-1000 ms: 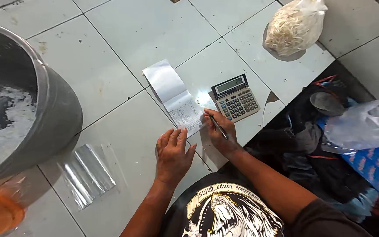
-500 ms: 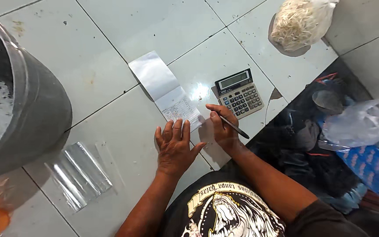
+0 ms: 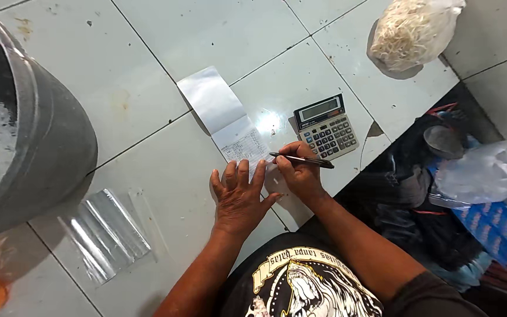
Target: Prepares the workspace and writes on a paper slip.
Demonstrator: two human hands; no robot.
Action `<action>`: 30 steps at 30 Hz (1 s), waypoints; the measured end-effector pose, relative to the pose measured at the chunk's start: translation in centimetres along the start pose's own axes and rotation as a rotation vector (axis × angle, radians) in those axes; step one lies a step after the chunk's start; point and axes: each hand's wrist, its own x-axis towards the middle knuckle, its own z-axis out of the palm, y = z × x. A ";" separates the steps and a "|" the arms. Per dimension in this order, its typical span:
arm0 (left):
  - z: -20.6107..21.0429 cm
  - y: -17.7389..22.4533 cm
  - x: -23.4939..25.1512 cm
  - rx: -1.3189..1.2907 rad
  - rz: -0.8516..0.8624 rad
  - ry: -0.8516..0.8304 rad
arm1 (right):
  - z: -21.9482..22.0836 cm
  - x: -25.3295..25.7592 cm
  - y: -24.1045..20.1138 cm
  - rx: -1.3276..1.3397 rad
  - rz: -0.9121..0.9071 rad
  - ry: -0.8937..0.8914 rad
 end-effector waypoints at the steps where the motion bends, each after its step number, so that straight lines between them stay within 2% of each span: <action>1: 0.0 0.0 0.0 0.002 0.002 0.001 | 0.1 0.1 0.0 -0.028 -0.017 0.015; 17: 0.1 0.0 0.0 0.007 0.001 -0.010 | 1.0 0.2 0.4 -0.226 -0.097 -0.035; 22: 0.0 0.0 0.0 -0.018 0.000 -0.005 | 0.3 0.4 0.7 -0.384 -0.124 0.054; 25: 0.1 0.0 0.0 -0.017 0.000 0.002 | -0.2 0.4 0.9 -0.291 -0.091 0.094; 30: 0.2 0.0 0.0 -0.002 -0.003 -0.008 | -0.2 0.1 0.7 -0.137 -0.090 0.038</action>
